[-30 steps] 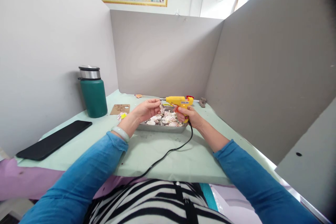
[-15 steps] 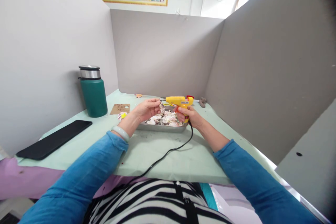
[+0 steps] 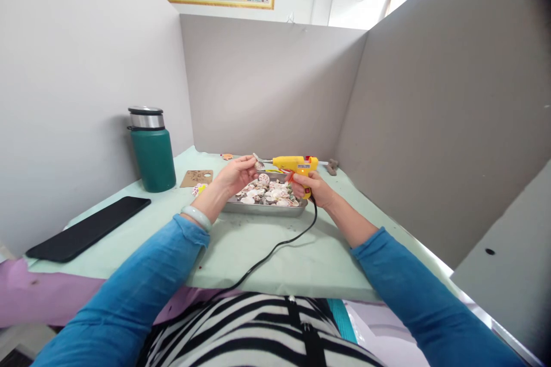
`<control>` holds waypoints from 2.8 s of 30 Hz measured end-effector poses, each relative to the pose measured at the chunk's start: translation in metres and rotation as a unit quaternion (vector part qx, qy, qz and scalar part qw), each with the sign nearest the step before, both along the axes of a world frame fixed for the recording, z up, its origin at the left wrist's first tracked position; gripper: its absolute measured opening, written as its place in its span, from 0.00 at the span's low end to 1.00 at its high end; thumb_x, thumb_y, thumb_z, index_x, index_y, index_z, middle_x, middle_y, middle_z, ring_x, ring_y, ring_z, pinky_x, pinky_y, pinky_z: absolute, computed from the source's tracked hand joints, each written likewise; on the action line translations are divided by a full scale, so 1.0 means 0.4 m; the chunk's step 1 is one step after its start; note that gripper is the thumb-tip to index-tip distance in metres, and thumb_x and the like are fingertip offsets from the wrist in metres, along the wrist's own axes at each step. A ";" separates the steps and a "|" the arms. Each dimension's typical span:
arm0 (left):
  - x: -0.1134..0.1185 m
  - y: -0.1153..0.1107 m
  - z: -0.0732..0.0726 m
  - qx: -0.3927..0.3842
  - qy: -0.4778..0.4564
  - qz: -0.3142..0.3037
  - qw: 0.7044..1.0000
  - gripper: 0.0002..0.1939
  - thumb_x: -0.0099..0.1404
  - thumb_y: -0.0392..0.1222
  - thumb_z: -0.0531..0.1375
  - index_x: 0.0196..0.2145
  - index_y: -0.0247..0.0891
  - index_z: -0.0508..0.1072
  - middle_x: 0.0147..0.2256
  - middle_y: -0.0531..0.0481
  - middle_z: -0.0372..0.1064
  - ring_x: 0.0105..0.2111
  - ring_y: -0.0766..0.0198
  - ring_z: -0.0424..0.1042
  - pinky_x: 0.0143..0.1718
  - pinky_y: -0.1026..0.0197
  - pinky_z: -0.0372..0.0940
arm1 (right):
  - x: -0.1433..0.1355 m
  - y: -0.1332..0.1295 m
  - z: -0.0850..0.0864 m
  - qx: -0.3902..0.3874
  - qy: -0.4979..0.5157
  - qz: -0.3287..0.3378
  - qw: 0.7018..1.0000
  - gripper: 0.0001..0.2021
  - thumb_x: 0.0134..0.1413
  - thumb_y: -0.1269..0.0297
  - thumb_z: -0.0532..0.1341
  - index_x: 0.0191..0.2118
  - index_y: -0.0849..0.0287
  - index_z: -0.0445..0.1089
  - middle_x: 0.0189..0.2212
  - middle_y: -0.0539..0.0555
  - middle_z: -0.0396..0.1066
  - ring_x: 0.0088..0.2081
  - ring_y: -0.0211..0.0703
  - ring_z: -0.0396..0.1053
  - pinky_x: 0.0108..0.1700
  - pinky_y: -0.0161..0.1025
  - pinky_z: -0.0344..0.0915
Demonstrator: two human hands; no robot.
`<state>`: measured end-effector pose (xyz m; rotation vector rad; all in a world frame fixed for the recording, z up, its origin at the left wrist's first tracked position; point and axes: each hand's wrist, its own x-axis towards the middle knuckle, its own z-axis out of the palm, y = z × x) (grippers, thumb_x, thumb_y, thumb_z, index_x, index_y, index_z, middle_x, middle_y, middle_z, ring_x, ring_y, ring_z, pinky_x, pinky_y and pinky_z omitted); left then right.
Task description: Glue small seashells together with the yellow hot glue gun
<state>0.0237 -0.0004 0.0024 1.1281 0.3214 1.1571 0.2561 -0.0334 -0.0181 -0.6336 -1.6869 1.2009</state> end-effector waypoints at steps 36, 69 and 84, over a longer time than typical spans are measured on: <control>0.029 -0.040 -0.019 0.050 0.078 -0.093 0.991 0.06 0.56 0.36 0.63 0.30 0.29 0.71 0.26 0.46 0.70 0.29 0.65 0.72 0.42 0.57 0.66 | -0.094 -0.048 0.022 0.071 -0.023 -0.137 0.988 0.12 0.46 0.55 0.63 0.31 0.58 0.67 0.21 0.47 0.63 0.23 0.33 0.60 0.27 0.33 0.60; 0.034 -0.058 -0.006 0.102 0.218 -0.006 0.971 0.13 0.50 0.42 0.68 0.30 0.30 0.71 0.18 0.55 0.63 0.17 0.74 0.61 0.22 0.65 0.63 | -0.069 -0.020 0.011 -0.018 0.048 -0.052 0.997 0.11 0.42 0.61 0.67 0.31 0.60 0.68 0.16 0.44 0.64 0.20 0.30 0.60 0.25 0.30 0.58; 0.034 -0.054 -0.010 0.125 0.237 0.015 0.963 0.13 0.50 0.42 0.67 0.29 0.31 0.70 0.17 0.55 0.63 0.17 0.73 0.62 0.22 0.65 0.63 | -0.073 -0.026 0.011 -0.030 0.063 -0.067 0.995 0.11 0.41 0.62 0.68 0.31 0.59 0.69 0.21 0.46 0.68 0.22 0.31 0.66 0.30 0.34 0.68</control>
